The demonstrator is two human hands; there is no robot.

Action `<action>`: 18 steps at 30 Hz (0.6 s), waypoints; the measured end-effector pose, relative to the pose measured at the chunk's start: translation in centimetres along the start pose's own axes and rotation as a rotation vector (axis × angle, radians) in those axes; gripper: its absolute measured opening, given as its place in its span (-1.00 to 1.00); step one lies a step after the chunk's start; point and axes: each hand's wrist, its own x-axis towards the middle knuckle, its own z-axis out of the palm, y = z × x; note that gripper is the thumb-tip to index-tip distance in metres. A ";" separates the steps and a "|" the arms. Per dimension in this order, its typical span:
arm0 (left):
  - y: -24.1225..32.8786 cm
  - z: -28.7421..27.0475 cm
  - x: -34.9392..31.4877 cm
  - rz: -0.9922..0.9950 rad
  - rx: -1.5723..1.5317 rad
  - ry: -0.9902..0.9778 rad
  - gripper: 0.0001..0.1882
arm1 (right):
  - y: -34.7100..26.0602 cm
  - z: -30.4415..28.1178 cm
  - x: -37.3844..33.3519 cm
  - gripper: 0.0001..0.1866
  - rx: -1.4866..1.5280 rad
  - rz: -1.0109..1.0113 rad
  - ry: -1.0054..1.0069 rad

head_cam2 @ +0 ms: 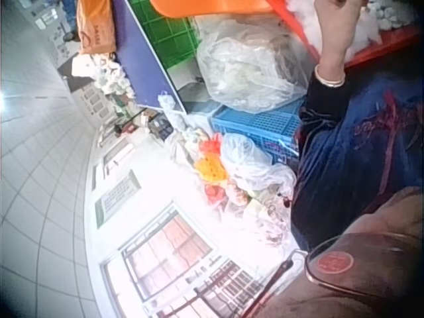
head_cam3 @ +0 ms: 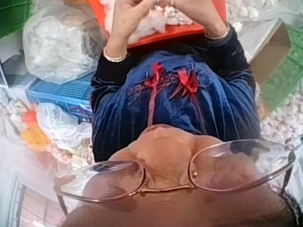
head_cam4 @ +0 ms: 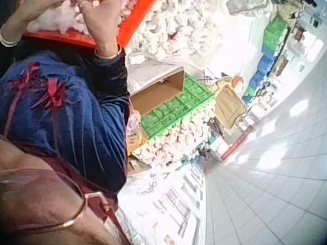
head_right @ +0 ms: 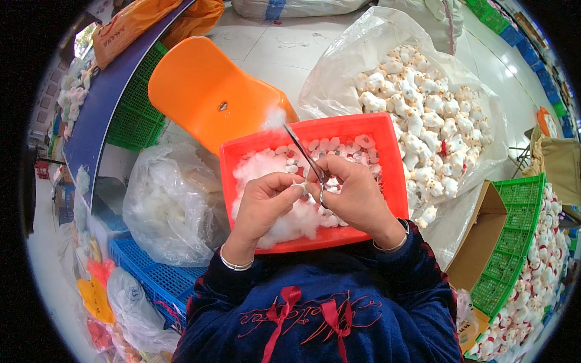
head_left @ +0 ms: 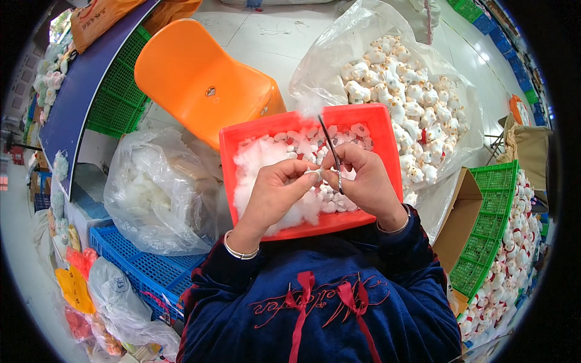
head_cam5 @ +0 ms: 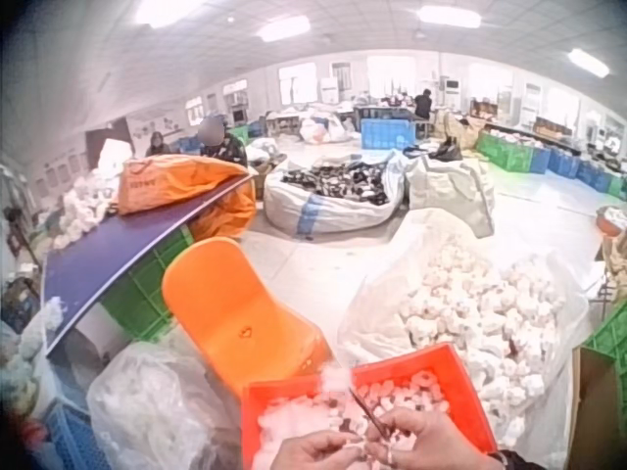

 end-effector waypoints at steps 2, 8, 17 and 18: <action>0.2 -0.6 0.0 -0.025 0.071 -0.059 -0.80 | 0.1 -0.2 -0.2 -0.81 -0.034 0.030 0.020; -0.8 -2.4 0.4 0.032 -0.166 0.050 -0.80 | 0.8 -2.0 -1.6 -0.74 -0.082 0.121 0.087; -1.5 -3.3 1.3 0.179 -0.581 0.173 -0.82 | 3.1 -3.3 -4.0 -0.53 -0.341 -0.068 -0.239; -1.5 -3.4 1.4 0.187 -0.594 0.173 -0.82 | 2.9 -3.4 -3.9 -0.51 -0.379 -0.102 -0.264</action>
